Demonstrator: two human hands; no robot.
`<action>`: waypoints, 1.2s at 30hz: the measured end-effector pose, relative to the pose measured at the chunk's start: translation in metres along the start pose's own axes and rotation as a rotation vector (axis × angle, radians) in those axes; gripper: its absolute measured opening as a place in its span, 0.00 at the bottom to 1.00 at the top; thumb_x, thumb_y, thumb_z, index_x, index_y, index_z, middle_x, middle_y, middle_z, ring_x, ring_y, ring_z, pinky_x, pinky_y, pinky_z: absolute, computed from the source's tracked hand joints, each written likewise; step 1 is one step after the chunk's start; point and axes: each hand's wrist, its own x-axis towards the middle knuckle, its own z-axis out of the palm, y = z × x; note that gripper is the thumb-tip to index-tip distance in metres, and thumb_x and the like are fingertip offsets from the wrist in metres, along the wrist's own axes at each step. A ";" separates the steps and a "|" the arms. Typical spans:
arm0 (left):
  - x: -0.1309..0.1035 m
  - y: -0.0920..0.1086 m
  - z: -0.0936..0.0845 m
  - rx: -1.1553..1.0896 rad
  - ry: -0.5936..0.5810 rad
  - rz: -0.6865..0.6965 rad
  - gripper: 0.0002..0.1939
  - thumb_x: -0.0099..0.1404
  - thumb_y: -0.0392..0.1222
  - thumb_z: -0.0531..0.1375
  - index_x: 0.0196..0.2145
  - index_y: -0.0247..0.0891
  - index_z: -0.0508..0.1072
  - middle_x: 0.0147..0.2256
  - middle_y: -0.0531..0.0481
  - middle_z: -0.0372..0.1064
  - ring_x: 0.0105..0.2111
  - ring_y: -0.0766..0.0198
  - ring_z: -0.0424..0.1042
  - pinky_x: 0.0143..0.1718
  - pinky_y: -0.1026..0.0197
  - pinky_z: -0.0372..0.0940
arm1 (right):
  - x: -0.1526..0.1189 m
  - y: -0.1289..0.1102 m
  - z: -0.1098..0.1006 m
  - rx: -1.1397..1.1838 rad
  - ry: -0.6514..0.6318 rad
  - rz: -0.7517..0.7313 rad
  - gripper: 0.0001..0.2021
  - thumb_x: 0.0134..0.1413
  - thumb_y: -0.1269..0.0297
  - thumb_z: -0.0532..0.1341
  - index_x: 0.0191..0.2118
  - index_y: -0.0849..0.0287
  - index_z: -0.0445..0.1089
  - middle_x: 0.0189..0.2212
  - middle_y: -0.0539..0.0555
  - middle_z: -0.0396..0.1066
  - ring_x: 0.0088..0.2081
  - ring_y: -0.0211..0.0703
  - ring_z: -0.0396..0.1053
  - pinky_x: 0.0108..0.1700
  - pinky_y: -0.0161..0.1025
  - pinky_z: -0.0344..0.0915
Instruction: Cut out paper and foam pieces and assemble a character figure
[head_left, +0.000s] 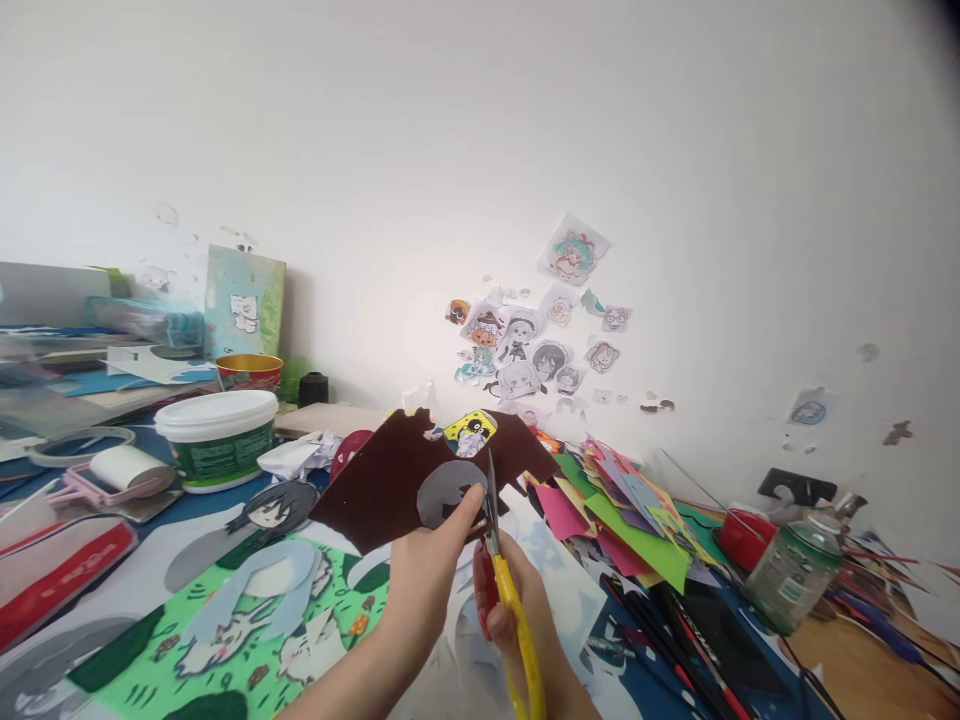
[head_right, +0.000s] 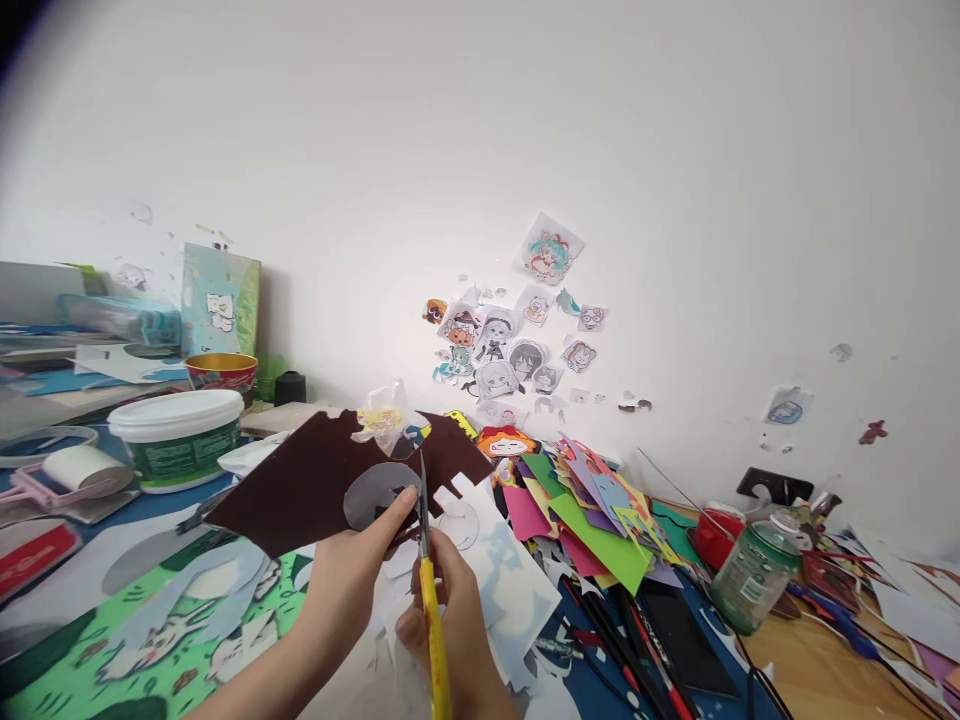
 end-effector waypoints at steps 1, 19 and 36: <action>0.000 -0.001 0.000 0.007 0.005 -0.009 0.19 0.42 0.57 0.65 0.19 0.36 0.69 0.18 0.49 0.64 0.23 0.59 0.65 0.23 0.59 0.61 | 0.000 0.000 0.001 0.007 0.001 0.013 0.39 0.33 0.28 0.53 0.43 0.58 0.64 0.24 0.47 0.54 0.22 0.34 0.50 0.23 0.32 0.54; 0.001 -0.005 0.001 -0.001 -0.014 0.083 0.16 0.42 0.52 0.65 0.20 0.37 0.69 0.18 0.49 0.66 0.23 0.57 0.68 0.26 0.57 0.64 | 0.002 0.003 -0.004 0.000 0.035 0.002 0.39 0.32 0.28 0.54 0.43 0.57 0.65 0.24 0.48 0.54 0.23 0.35 0.49 0.23 0.32 0.53; -0.006 0.025 -0.001 0.104 -0.087 0.096 0.12 0.44 0.44 0.65 0.23 0.37 0.67 0.23 0.46 0.71 0.28 0.54 0.72 0.24 0.59 0.66 | -0.002 -0.028 -0.015 0.007 -0.044 0.101 0.38 0.27 0.30 0.55 0.39 0.58 0.62 0.24 0.45 0.51 0.24 0.33 0.45 0.24 0.32 0.47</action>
